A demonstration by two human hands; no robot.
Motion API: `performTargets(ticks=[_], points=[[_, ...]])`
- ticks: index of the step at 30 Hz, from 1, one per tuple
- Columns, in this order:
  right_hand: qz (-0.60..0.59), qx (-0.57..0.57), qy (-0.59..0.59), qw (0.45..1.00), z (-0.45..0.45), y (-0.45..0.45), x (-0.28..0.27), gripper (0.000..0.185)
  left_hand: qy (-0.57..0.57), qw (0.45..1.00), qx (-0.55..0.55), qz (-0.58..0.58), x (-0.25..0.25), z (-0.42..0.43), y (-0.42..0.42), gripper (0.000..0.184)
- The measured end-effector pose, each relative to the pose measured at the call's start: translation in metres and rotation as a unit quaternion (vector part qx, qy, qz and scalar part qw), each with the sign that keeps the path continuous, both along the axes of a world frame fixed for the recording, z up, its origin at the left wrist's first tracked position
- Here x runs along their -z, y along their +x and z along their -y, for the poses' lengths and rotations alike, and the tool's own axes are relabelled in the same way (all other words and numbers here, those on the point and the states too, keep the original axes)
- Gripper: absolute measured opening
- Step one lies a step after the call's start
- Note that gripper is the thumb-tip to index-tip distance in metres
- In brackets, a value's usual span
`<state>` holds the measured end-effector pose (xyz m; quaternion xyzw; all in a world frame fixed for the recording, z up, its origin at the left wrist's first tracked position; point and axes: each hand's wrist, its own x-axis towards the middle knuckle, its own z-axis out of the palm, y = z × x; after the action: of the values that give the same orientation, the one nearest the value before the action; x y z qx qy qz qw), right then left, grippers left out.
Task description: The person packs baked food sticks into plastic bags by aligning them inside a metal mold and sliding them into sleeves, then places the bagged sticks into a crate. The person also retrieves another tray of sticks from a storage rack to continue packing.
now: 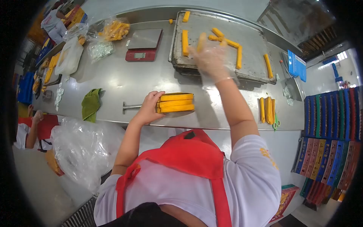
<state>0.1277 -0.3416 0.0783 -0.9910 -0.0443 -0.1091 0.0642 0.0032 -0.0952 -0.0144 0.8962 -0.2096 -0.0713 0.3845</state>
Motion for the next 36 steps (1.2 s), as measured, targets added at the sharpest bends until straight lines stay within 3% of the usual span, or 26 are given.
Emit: performTargets(ticks=[3,9,12,14,18,22,24,25,27,28,30,31,33,36], points=[[0.057,0.008,0.0,0.998,-0.033,0.004,0.0,0.053,0.005,1.0,0.002,-0.026,-0.005,0.002,0.002,0.083],[-0.058,0.104,0.064,0.991,-0.017,0.012,-0.004,0.048,-0.01,1.0,-0.006,0.019,-0.002,0.004,0.0,0.078],[0.012,0.004,0.0,1.0,0.005,-0.009,-0.006,0.044,-0.015,1.0,-0.008,0.02,-0.001,0.004,0.0,0.077],[0.245,-0.021,0.094,0.965,0.042,-0.019,0.003,0.037,-0.01,1.0,-0.001,0.02,-0.001,0.002,0.001,0.077],[0.013,0.24,0.112,0.964,0.092,-0.034,0.003,0.037,-0.001,1.0,0.01,0.011,-0.001,0.001,0.003,0.078],[0.057,0.264,0.096,0.958,0.115,-0.034,0.013,0.029,0.007,1.0,0.008,0.006,0.0,0.001,0.002,0.079],[0.142,0.2,-0.003,0.969,0.103,-0.039,0.006,0.021,0.002,1.0,0.012,-0.023,0.0,0.002,0.004,0.084],[0.145,0.201,0.0,0.969,0.093,-0.034,0.002,0.021,0.005,1.0,0.013,-0.02,0.0,0.002,0.006,0.084],[0.16,0.028,0.071,0.984,0.071,-0.028,0.001,0.018,-0.002,1.0,0.015,-0.012,0.003,0.001,0.004,0.085],[0.16,0.031,0.074,0.984,0.067,-0.022,0.007,0.018,0.001,1.0,0.017,-0.013,0.002,0.001,0.004,0.085],[0.145,-0.088,-0.038,0.985,0.063,-0.008,0.022,0.014,-0.015,1.0,0.016,-0.006,0.0,0.002,0.003,0.085],[0.146,-0.09,-0.035,0.985,0.066,-0.01,0.024,0.014,-0.012,1.0,0.014,-0.006,0.001,0.002,0.001,0.085],[0.16,-0.145,0.095,0.972,0.088,-0.009,0.023,0.011,-0.002,1.0,0.011,0.011,0.005,0.001,0.002,0.084],[0.091,-0.039,0.027,0.995,0.099,-0.006,0.013,0.012,-0.012,1.0,0.004,-0.002,0.0,0.001,0.001,0.082]])
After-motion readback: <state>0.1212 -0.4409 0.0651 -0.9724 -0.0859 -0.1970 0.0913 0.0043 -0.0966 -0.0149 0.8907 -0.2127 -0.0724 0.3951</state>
